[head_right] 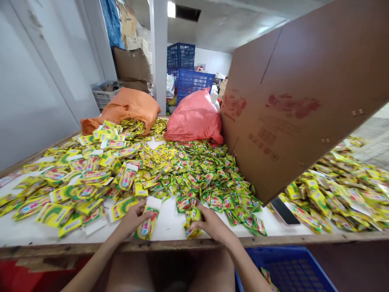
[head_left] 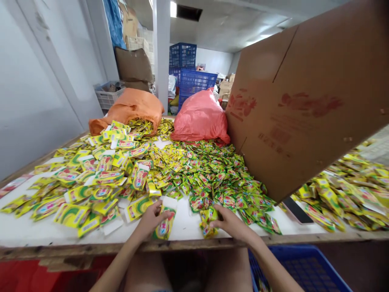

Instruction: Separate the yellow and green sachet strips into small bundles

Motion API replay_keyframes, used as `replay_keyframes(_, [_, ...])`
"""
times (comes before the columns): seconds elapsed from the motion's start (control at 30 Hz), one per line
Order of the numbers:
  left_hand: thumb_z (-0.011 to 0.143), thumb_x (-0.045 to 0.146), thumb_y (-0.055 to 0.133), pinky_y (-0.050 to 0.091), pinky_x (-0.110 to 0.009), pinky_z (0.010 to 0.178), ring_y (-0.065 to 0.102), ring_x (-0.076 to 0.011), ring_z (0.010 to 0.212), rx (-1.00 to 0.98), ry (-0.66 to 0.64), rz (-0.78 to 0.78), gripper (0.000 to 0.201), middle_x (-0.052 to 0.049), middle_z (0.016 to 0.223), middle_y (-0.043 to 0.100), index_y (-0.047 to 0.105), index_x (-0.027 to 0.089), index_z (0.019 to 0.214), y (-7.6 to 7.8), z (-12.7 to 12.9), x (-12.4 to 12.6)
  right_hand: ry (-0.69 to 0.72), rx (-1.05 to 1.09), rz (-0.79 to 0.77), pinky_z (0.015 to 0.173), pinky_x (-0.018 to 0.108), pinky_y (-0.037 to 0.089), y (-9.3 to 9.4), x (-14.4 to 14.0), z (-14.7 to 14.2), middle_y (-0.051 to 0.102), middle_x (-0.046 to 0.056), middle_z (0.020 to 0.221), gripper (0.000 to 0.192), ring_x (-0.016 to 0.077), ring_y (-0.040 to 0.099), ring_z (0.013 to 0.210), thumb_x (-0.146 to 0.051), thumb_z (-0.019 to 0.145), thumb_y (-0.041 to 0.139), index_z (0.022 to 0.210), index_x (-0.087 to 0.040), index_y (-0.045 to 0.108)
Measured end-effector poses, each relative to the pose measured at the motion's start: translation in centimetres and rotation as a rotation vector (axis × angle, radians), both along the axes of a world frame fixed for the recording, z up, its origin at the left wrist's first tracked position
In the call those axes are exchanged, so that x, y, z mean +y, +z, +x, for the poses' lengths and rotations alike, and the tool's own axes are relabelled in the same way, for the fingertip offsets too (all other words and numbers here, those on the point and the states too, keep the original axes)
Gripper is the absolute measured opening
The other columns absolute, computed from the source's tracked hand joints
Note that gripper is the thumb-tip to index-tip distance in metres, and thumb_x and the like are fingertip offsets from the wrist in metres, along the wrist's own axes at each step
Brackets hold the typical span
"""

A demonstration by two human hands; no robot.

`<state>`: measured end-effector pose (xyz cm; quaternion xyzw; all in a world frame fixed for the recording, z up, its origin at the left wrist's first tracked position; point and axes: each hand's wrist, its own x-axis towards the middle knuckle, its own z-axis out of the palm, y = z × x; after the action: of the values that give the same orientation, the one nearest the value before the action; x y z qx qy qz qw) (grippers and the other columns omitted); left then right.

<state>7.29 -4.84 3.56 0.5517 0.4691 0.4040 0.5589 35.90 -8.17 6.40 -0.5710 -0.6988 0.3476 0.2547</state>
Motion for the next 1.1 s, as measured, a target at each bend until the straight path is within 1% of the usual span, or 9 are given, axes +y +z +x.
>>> replay_keyframes(0.1, [0.063,0.039,0.068,0.049,-0.03,0.069,0.062,-0.0214,0.079,-0.065,-0.041,-0.02,0.041,-0.005,0.082,0.068,0.058,0.014,0.092,0.0,0.9,-0.5,0.151,-0.166,-0.078,0.056,0.02,0.036,0.4,0.1,0.2,0.06,-0.004,0.066,0.015,0.0135,0.05,0.063,-0.017,0.06,0.063,0.075,-0.019,0.062])
replay_keyframes(0.2, [0.065,0.037,0.067,0.048,-0.031,0.074,0.062,-0.0208,0.082,-0.128,-0.024,-0.019,0.042,-0.007,0.091,0.067,0.054,0.013,0.097,-0.1,2.0,-1.0,0.214,-0.27,-0.074,0.058,0.021,0.035,-0.1,0.3,-0.5,0.059,-0.002,0.069,0.009,0.0137,0.05,0.064,-0.016,0.063,0.06,0.071,-0.018,0.061])
replay_keyframes(0.33, [0.062,0.033,0.07,0.047,-0.032,0.077,0.062,-0.0216,0.086,-0.128,0.068,-0.089,0.052,-0.009,0.097,0.066,0.049,0.013,0.106,-0.2,3.5,-1.6,0.108,-0.31,0.007,0.068,0.025,0.037,-1.2,0.3,-1.5,0.059,0.004,0.085,0.023,0.0181,0.052,0.077,-0.015,0.066,0.057,0.089,-0.018,0.058])
replay_keyframes(0.5, [0.062,0.032,0.071,0.049,-0.032,0.07,0.064,-0.0204,0.073,-0.222,-0.055,-0.158,0.044,-0.008,0.084,0.069,0.053,0.012,0.096,-0.6,4.6,-1.5,-0.056,-0.449,0.095,0.076,0.033,0.036,-2.5,-0.7,-1.7,0.055,0.008,0.089,0.019,0.0239,0.048,0.088,-0.015,0.065,0.06,0.083,-0.019,0.058])
replay_keyframes(0.57, [0.063,0.031,0.071,0.048,-0.03,0.07,0.064,-0.0204,0.076,-0.228,-0.088,-0.163,0.039,-0.008,0.083,0.069,0.055,0.012,0.092,-0.7,4.9,-1.4,-0.081,-0.372,0.062,0.074,0.031,0.037,-2.9,-1.3,-1.6,0.055,0.005,0.085,0.017,0.0216,0.048,0.083,-0.016,0.064,0.06,0.08,-0.019,0.055])
replay_keyframes(0.67, [0.065,0.032,0.069,0.048,-0.03,0.067,0.065,-0.0202,0.073,-0.259,-0.159,-0.203,0.037,-0.008,0.078,0.07,0.056,0.012,0.093,-0.7,5.2,-1.3,-0.04,-0.113,-0.011,0.069,0.026,0.039,-3.3,-2.2,-1.7,0.055,-0.001,0.079,0.019,0.0165,0.05,0.075,-0.015,0.065,0.058,0.082,-0.02,0.05])
replay_keyframes(0.77, [0.065,0.033,0.069,0.048,-0.03,0.065,0.065,-0.02,0.07,-0.283,-0.236,-0.225,0.035,-0.008,0.076,0.07,0.059,0.011,0.091,-0.5,5.3,-1.2,0.001,0.073,0.003,0.075,0.027,0.041,-3.8,-3.1,-2.2,0.058,0.0,0.087,0.023,0.0162,0.053,0.082,-0.013,0.069,0.051,0.091,-0.021,0.05])
replay_keyframes(0.9, [0.062,0.031,0.072,0.047,-0.031,0.074,0.064,-0.0208,0.077,-0.299,-0.245,-0.251,0.04,-0.007,0.081,0.07,0.062,0.01,0.095,-0.2,5.1,-1.5,0.0,0.073,0.047,0.085,0.031,0.039,-4.2,-3.4,-2.9,0.06,0.006,0.1,0.027,0.0201,0.053,0.095,-0.014,0.074,0.046,0.099,-0.02,0.054])
replay_keyframes(1.1, [0.058,0.026,0.075,0.048,-0.033,0.073,0.063,-0.0223,0.079,-0.356,-0.21,-0.324,0.044,-0.008,0.086,0.07,0.062,0.012,0.098,-0.2,4.8,-1.9,-0.107,0.209,0.193,0.078,0.03,0.044,-2.9,-1.3,-5.1,0.062,0.004,0.088,0.015,0.0197,0.056,0.085,-0.02,0.074,0.052,0.088,-0.019,0.057])
